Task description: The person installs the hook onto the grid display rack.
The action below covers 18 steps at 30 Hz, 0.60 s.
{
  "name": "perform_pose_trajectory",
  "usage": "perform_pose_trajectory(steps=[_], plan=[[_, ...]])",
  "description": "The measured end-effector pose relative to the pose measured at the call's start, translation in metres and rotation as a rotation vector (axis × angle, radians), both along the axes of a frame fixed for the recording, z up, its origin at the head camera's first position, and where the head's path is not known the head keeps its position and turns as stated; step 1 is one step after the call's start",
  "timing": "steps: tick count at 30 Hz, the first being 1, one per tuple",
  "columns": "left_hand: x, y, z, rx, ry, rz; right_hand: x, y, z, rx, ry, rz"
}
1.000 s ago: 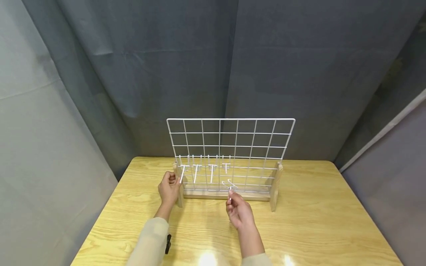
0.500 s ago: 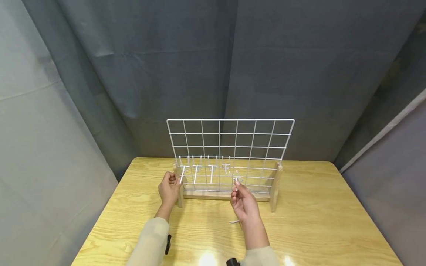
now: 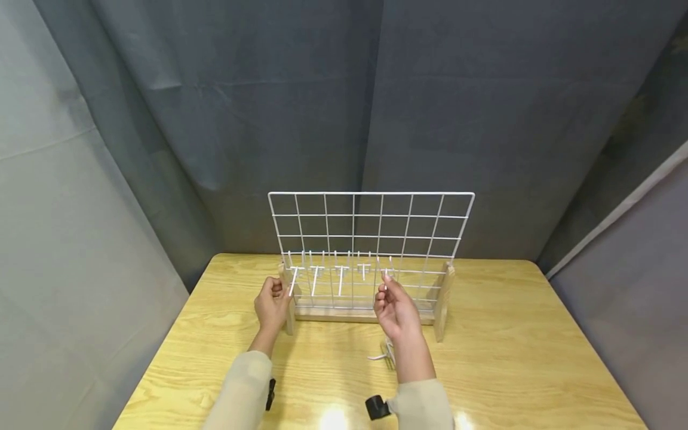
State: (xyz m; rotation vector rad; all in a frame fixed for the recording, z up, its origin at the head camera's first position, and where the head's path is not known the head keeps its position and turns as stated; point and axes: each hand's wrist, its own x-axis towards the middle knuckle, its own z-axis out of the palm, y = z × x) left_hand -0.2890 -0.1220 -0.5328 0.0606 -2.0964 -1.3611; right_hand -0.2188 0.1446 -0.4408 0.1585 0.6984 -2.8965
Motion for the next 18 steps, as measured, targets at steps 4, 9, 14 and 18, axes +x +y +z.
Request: perform_pose_trajectory(steps=[4, 9, 14, 18], plan=[[0.002, 0.000, -0.001, -0.001, -0.001, 0.003, -0.007, 0.000, 0.003, -0.006, -0.030, -0.001], [0.004, 0.000, -0.003, -0.012, 0.013, -0.003, -0.017, 0.004, 0.001, 0.008, -0.071, -0.003], [0.002, 0.000, -0.002, -0.022, 0.030, -0.001, -0.023, 0.008, 0.002, 0.016, -0.137, -0.022], [0.001, 0.001, 0.000, -0.027, 0.048, 0.008, -0.025, 0.008, 0.001, 0.011, -0.141, -0.019]])
